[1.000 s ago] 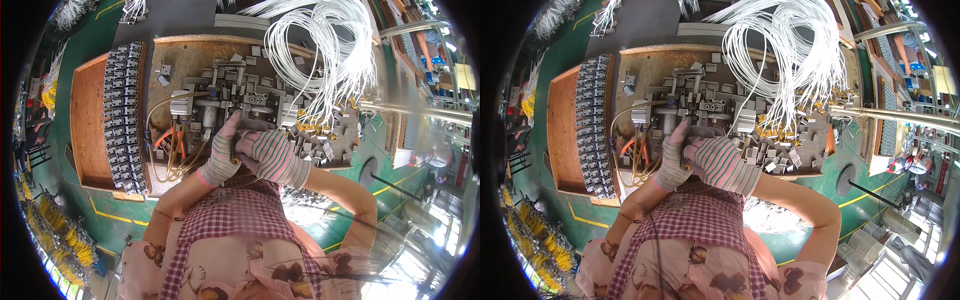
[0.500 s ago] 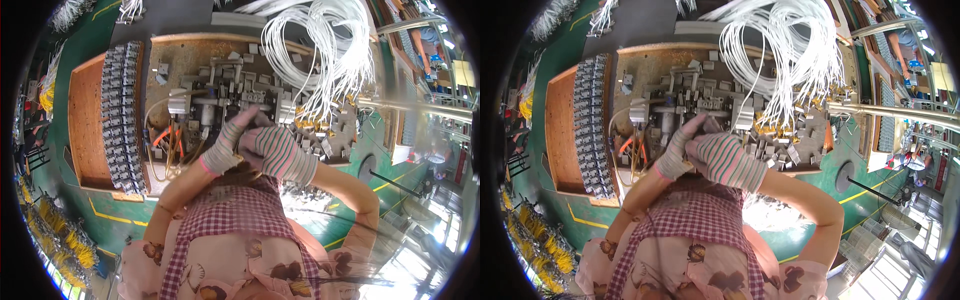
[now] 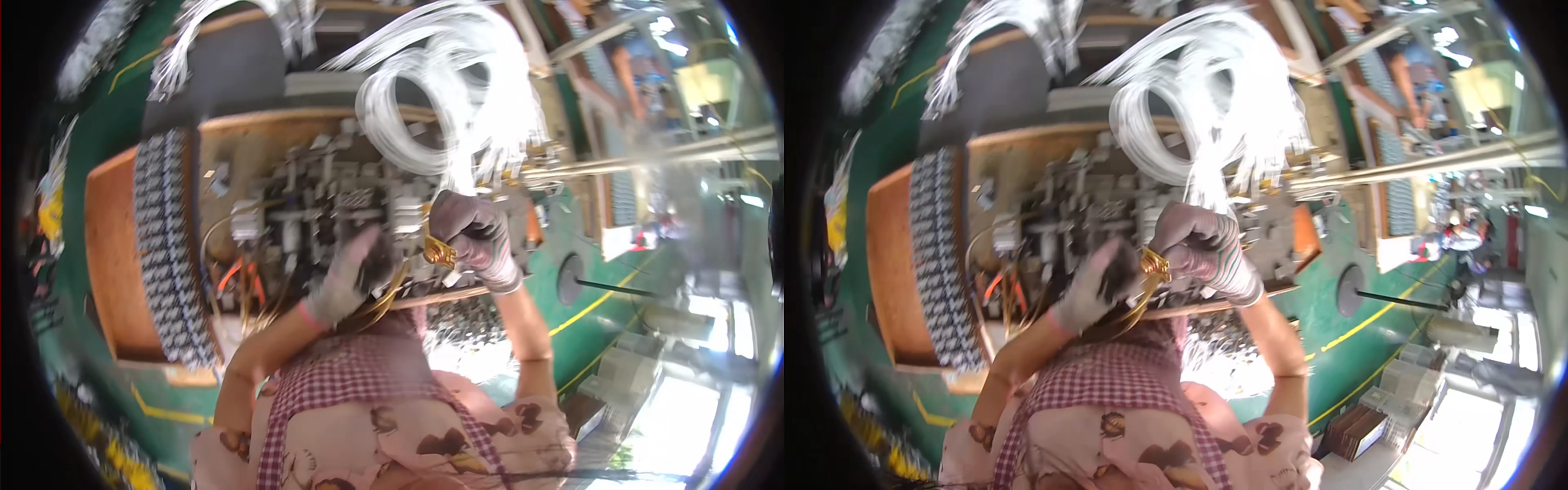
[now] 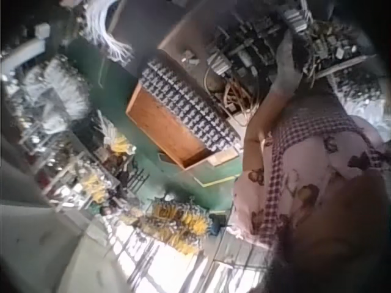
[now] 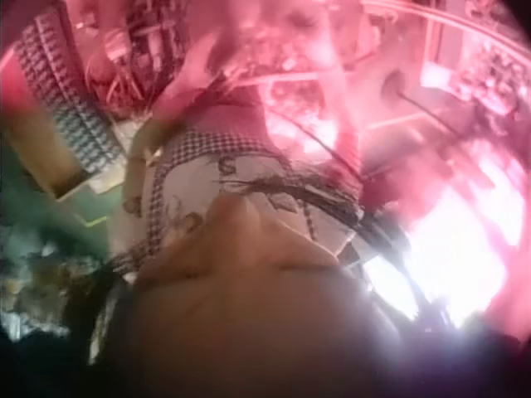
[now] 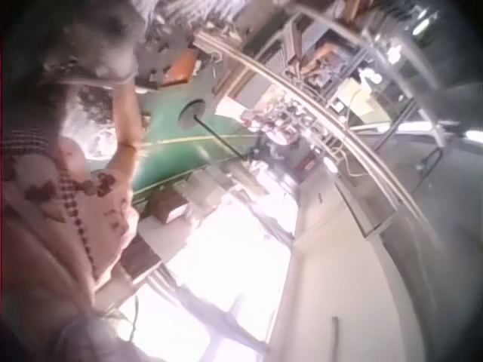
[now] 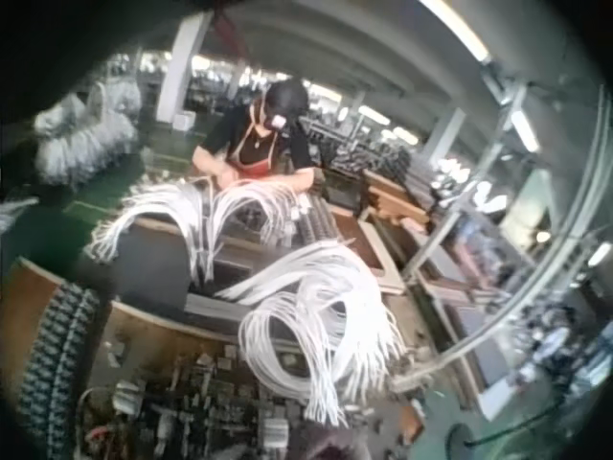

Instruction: Processing electrical wires by feeding them into a crimping machine and organizing the finished components into a storage tray.

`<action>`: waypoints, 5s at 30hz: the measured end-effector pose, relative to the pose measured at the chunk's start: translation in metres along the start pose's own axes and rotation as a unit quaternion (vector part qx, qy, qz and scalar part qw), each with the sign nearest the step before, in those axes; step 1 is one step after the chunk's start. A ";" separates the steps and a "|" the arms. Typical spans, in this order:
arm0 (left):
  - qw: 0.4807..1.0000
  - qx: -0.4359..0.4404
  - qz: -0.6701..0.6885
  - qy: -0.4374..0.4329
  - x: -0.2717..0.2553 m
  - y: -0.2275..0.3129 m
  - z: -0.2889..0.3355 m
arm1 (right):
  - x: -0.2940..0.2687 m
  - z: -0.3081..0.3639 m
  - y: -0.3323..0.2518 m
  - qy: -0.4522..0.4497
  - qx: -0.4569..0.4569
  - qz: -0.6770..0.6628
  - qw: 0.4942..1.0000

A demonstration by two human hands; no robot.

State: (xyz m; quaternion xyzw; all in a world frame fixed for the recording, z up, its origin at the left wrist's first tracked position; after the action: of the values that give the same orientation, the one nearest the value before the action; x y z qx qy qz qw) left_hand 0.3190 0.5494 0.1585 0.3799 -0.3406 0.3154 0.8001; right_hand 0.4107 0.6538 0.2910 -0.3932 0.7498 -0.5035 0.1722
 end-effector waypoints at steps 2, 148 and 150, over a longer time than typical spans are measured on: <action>0.989 -0.071 -0.090 -0.090 0.025 -0.024 -0.008 | -0.025 0.015 -0.011 0.055 -0.064 0.072 0.994; 0.671 0.408 -0.608 0.115 -0.016 0.166 -0.073 | -0.094 -0.355 0.194 -0.314 0.236 0.797 0.458; 0.667 0.420 -0.605 0.111 -0.013 0.166 -0.074 | -0.100 -0.358 0.207 -0.326 0.203 0.836 0.392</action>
State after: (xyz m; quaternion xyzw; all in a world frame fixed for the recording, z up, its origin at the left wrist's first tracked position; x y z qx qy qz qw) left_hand 0.2080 0.6920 0.1780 0.7609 0.2239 -0.0890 0.6025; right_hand 0.1537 0.9904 0.2479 0.3439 0.4647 -0.0771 0.8123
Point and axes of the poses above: each hand's wrist, its own z-axis away from the middle knuckle, its own x-axis out of the palm, y = z × x, the point moved 7 cm from there along -z, towards the middle knuckle, and after that the axes turned 13 degrees about -x, right-handed, at the moved point
